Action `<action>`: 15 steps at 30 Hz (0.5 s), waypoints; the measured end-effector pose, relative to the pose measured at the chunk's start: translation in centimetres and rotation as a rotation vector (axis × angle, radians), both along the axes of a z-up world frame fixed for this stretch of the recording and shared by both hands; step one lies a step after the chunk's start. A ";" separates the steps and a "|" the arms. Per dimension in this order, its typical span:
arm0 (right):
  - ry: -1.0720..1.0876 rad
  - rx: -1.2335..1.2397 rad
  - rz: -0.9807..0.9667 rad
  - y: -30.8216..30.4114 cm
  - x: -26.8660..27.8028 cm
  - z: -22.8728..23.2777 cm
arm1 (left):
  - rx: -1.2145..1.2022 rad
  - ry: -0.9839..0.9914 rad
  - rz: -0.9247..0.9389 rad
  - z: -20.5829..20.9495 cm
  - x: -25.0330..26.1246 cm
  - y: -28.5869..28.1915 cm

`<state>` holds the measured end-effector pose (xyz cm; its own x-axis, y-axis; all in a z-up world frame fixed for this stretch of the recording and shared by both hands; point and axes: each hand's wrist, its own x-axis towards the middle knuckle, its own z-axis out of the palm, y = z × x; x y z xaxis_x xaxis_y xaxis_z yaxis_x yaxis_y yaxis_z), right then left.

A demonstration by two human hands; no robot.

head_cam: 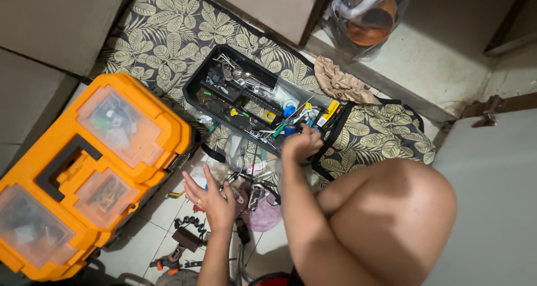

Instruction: The person sits on the floor and organizes various tools and hardware items into an orange toolbox. They pick up items from the floor and place them into compartments, wipe the toolbox interior with a cloth, and arrange tools such as pliers, screwdrivers, and small parts.

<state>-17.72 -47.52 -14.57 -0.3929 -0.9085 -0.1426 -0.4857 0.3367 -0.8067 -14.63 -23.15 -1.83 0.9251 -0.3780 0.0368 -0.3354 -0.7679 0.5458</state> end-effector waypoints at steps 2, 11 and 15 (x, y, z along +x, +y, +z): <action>0.027 0.031 0.007 -1.3 -0.2 -0.9 | -0.001 -0.014 -0.002 -0.1 0.0 0.1; 0.553 -0.092 0.329 -3.0 -1.7 -3.6 | -0.057 0.067 -0.020 -0.2 -0.2 0.7; 0.462 -0.332 0.480 -0.2 -1.6 -2.9 | -0.108 0.110 -0.014 -0.3 -0.5 1.2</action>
<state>-19.36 -47.70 -17.49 0.1044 -0.9617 0.2533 -0.8325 -0.2238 -0.5067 -15.10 -21.95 -2.14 0.9206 -0.3898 -0.0237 -0.2789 -0.6987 0.6588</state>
